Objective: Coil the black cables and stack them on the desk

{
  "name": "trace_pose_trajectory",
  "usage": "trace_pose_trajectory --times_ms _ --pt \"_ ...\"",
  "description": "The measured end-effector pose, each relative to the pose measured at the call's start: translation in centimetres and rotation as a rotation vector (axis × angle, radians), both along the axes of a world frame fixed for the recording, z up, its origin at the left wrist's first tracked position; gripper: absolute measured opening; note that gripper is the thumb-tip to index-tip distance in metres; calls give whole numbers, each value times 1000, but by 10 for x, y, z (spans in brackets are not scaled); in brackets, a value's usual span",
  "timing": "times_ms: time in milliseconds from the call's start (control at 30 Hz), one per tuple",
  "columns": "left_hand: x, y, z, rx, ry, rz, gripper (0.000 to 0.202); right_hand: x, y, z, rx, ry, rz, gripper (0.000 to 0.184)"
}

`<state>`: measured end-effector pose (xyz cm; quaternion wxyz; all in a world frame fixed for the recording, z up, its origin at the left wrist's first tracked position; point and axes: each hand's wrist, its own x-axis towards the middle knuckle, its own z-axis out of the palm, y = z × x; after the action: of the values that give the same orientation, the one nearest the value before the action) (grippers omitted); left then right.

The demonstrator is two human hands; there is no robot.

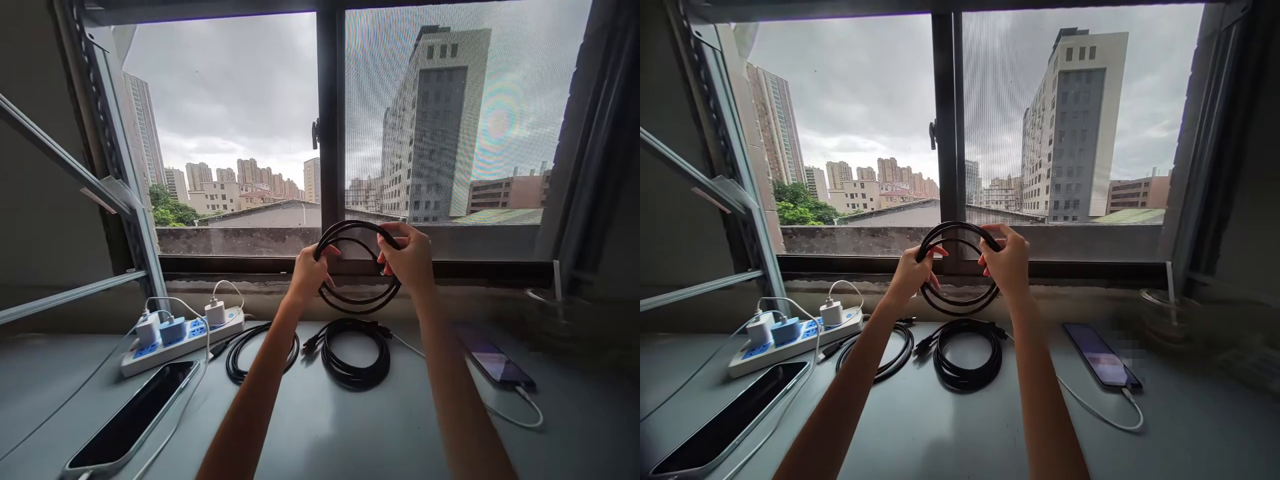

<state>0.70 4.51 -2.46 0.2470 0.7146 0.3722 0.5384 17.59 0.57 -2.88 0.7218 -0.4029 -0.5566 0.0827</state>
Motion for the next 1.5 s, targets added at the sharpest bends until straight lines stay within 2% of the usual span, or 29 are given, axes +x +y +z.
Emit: trace_pose_trajectory --times_ms 167,333,433,533,733,867,933,1033,1167,1267,1400,1500 --pt "-1 -2 -1 -128 -66 -197 19 2 1 0 123 -87 103 47" --pt "-5 -4 1 -274 -134 -366 13 4 -1 1 163 -121 99 31" --pt "-8 -9 4 -340 -117 -465 18 7 -1 1 160 -123 93 29" --pt "-8 -17 8 -367 -96 -478 27 10 -1 1 138 -126 99 28" --pt "-5 -25 10 -374 -50 -536 28 15 2 0 134 -179 20 30" --pt "-6 -28 11 -400 -12 -610 47 16 5 -2 133 -226 1 29" --pt "-7 -28 11 -398 -4 -627 53 14 4 -2 125 -260 2 30" --pt "-7 -27 13 -388 -25 -644 50 12 3 0 126 -350 3 31" --pt "-2 -27 13 -357 -28 -559 47 11 3 0 147 -427 -20 30" --pt "3 -30 12 -335 -59 -480 50 13 3 0 153 -419 -4 29" --pt "7 -34 12 -359 -183 -496 55 12 -1 0 162 -359 83 26" --pt "9 -34 13 -401 -277 -484 57 7 -5 3 209 -326 87 22"
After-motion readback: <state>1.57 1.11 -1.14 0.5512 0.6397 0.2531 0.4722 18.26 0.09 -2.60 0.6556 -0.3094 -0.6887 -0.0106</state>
